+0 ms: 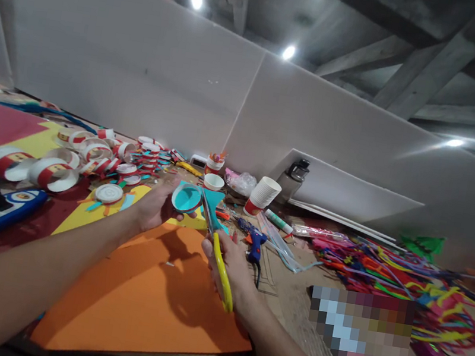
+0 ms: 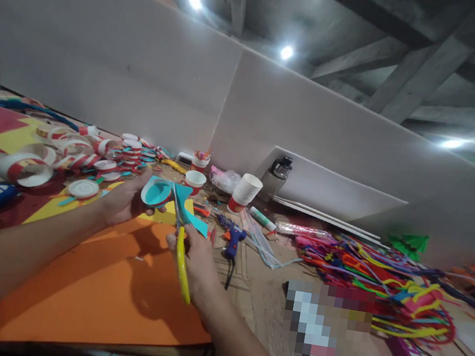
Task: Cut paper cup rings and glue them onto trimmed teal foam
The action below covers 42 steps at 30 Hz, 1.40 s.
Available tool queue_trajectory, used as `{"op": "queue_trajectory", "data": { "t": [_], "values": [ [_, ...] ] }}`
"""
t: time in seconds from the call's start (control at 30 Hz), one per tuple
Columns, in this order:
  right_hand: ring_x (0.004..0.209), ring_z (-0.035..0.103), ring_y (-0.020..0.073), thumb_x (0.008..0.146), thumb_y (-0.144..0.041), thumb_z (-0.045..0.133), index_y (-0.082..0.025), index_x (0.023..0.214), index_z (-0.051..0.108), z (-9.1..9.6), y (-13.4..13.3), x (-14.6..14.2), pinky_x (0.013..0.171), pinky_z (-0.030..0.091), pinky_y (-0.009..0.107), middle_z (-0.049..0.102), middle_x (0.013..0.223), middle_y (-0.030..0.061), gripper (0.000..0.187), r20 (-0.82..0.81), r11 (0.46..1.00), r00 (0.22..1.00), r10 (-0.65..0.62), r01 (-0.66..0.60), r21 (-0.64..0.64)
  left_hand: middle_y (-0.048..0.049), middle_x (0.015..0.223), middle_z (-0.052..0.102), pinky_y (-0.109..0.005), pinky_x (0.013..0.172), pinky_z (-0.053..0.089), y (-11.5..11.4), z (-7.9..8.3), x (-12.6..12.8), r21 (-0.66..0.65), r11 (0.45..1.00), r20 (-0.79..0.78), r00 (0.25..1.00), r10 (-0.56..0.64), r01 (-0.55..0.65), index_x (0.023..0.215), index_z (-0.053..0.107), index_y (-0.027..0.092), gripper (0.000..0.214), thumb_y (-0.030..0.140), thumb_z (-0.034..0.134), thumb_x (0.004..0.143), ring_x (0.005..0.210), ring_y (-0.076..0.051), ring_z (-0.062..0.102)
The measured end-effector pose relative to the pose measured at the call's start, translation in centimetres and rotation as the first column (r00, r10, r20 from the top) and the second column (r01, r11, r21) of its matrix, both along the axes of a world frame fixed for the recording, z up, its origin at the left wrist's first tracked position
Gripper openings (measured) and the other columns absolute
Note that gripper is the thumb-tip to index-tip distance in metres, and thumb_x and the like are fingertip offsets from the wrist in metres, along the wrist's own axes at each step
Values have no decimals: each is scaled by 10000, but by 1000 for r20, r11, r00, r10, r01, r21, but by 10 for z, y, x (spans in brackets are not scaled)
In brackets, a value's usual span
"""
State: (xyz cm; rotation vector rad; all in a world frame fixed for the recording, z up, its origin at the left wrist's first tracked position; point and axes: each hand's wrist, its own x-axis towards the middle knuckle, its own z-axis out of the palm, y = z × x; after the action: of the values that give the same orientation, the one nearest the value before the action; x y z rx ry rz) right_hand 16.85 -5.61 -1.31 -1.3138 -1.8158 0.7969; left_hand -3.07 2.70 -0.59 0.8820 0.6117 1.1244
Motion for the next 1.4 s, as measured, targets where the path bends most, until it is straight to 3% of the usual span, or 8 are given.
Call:
{"op": "queue_trajectory", "data": {
  "t": [0.3, 0.6, 0.87, 1.1, 1.4],
  "values": [
    [619, 416, 110, 875, -429, 549, -198, 805, 502, 6, -4, 2, 561, 327, 228, 485, 687, -29, 246, 117, 998, 992, 41, -47, 47, -135, 913, 719, -205, 375, 428, -1, 4, -2, 34, 998, -68, 997, -44, 47, 1026, 652, 118, 368, 438, 533, 887, 651, -218, 702],
    [556, 425, 109, 877, -447, 526, -203, 818, 531, -4, 2, 6, 517, 296, 228, 478, 625, -34, 250, 74, 998, 997, 22, -26, 50, -158, 922, 720, -218, 394, 452, -1, 1, 1, 120, 993, -104, 994, 15, -2, 1029, 661, 99, 433, 484, 580, 849, 695, -250, 713],
    [585, 372, 108, 865, -412, 545, -189, 754, 480, 7, -2, 3, 556, 256, 238, 428, 624, -42, 258, 240, 990, 971, -21, -13, 142, -106, 854, 712, -225, 393, 455, -3, 4, 2, 117, 993, -69, 997, 17, -9, 966, 641, 126, 349, 452, 568, 867, 651, -229, 702],
    [604, 395, 112, 878, -423, 517, -183, 792, 514, 6, -1, 5, 557, 269, 231, 450, 656, -31, 255, 214, 986, 977, -13, -23, 165, -114, 878, 715, -214, 387, 435, -5, 7, 1, 118, 992, -49, 998, -40, 45, 1023, 646, 131, 344, 429, 536, 892, 661, -220, 700],
    [605, 420, 114, 880, -400, 531, -179, 833, 551, 4, -1, 6, 553, 288, 224, 478, 661, -26, 227, 193, 988, 981, 1, -31, 153, -117, 891, 718, -206, 393, 443, -2, 5, -1, 90, 994, -46, 997, -64, 68, 954, 646, 129, 328, 427, 520, 901, 685, -226, 708]
  ]
}}
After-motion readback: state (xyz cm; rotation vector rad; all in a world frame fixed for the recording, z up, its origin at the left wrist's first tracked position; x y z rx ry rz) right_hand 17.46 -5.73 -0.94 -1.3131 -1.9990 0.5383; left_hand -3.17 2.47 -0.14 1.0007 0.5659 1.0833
